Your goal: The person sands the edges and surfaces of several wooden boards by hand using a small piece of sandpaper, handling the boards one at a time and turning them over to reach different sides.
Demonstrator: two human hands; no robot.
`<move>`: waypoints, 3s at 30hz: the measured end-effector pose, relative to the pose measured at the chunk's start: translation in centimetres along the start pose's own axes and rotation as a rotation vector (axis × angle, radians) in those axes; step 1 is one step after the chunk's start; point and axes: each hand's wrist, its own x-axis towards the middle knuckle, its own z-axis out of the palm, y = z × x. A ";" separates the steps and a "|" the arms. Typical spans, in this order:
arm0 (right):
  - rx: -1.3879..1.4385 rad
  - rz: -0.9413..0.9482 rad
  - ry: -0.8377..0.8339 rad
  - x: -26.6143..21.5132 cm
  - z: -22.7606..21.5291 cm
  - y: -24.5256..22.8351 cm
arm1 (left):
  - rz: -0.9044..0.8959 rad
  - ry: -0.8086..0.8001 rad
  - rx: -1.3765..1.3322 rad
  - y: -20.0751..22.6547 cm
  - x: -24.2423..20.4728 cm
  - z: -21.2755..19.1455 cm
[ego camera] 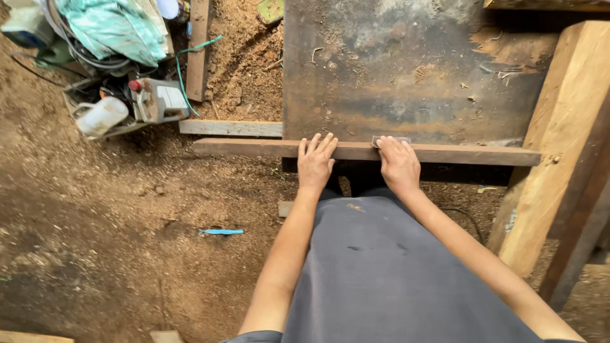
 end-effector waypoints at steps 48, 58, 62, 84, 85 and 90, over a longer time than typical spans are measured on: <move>-0.055 0.100 0.116 1.8 11.9 -16.4 | 0.275 -0.113 -0.090 -19.6 -7.8 -11.0; 0.011 -0.135 0.144 4.2 18.2 -24.2 | 0.140 -0.026 -0.064 -20.9 -8.5 -11.6; -0.105 -0.102 0.089 3.4 16.0 -21.6 | 0.043 0.040 -0.061 -22.1 -8.3 -11.9; -0.052 0.132 0.143 2.2 12.9 -20.2 | 0.137 0.009 -0.069 -20.8 -8.3 -11.1; -0.043 0.198 0.117 1.9 13.6 -20.7 | 0.134 0.026 -0.073 -20.7 -7.8 -11.3; 0.069 -0.085 -0.016 2.1 17.6 -22.8 | 0.146 0.018 -0.037 -19.8 -5.8 -10.8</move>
